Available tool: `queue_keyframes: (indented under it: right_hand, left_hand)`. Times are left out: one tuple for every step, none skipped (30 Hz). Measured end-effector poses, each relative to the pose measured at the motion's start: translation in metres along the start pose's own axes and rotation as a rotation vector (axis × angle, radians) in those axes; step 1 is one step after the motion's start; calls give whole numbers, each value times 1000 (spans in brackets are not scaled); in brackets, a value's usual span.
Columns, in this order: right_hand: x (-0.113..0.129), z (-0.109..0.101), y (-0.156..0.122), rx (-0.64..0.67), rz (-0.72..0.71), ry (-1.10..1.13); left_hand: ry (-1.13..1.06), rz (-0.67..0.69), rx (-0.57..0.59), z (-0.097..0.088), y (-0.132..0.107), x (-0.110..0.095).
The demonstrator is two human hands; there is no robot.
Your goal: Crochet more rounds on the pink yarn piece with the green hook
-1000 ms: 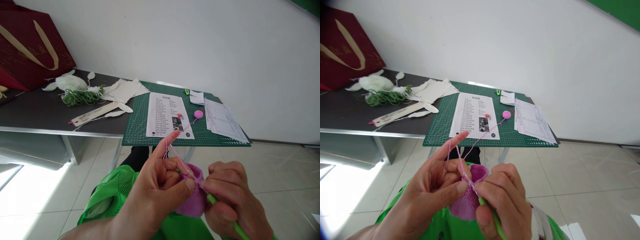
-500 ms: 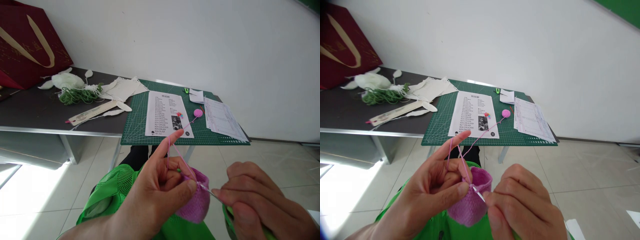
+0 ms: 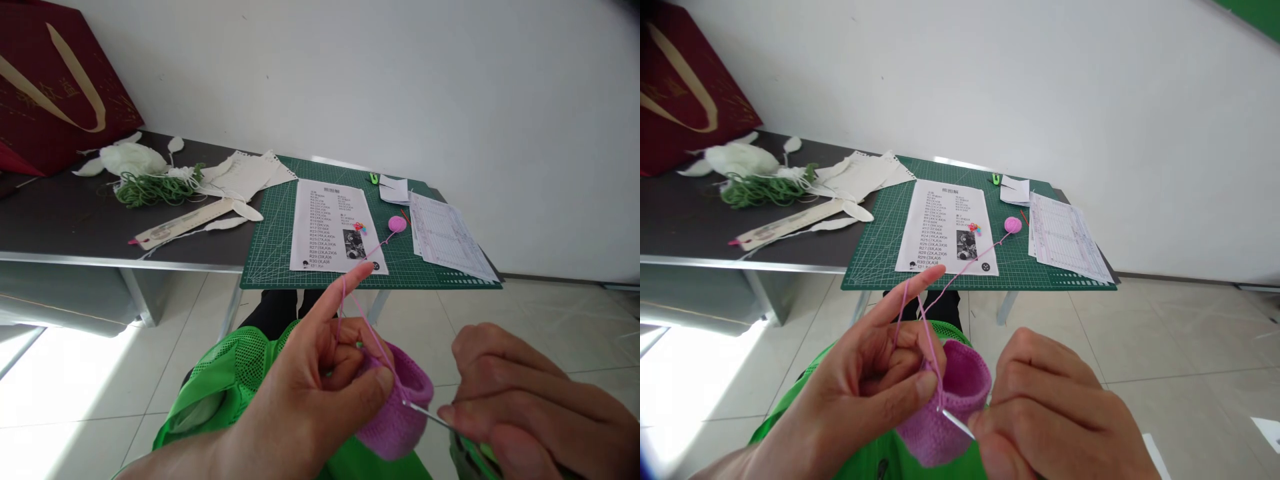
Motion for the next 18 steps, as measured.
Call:
queue_keyframes:
  right_hand:
    - [-2,0,-1,10,1,20]
    - [-2,4,-1,49,-20,42]
    - [-1,6,-2,70,-34,55]
    - [1,11,-2,101,-60,65]
    - [2,12,-2,88,-68,76]
    - [-4,5,-3,-22,-5,55]
    - [-4,3,-5,-78,12,45]
    - [-4,2,-6,-121,22,30]
    - [-5,3,-8,-145,31,13]
    - [-4,5,-8,-141,30,2]
    - [-5,7,-8,-135,31,-9]
    - [-6,8,-7,-130,31,-13]
    - [-7,9,-5,-125,21,-9]
    - [-7,9,-3,-123,6,4]
    - [-8,10,-1,-112,-3,22]
    - [-8,12,1,-99,-6,42]
    - [-9,13,2,-89,3,59]
    - [-11,15,3,-86,23,69]
  left_hand:
    - [2,3,9,0,0,-1]
    - [4,7,21,1,0,-2]
    - [-1,11,34,2,0,-3]
    - [-8,13,49,3,-1,-3]
    - [-18,13,66,4,-1,-3]
    - [-32,8,80,5,-2,-2]
    - [-48,5,91,5,-3,-2]
    - [-63,2,100,6,-3,-1]
    - [-74,-2,106,6,-4,-1]
    - [-81,-6,111,6,-3,-1]
    - [-87,-10,112,6,-3,0]
    - [-89,-14,114,6,-2,0]
    - [-93,-16,117,6,-1,0]
    - [-97,-20,119,6,0,0]
    - [-100,-23,123,6,0,0]
    - [-98,-29,126,6,0,1]
    - [-90,-34,125,6,0,1]
    - [-78,-38,117,5,0,2]
Point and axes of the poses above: each hand's wrist, its own y-axis towards the middle knuckle, its own z-axis out of the palm, x = y × z, the point moved 9 cm from there along y, towards the middle knuckle, and after that the axes turned 3 degrees about -z, right-handed, at the moved point
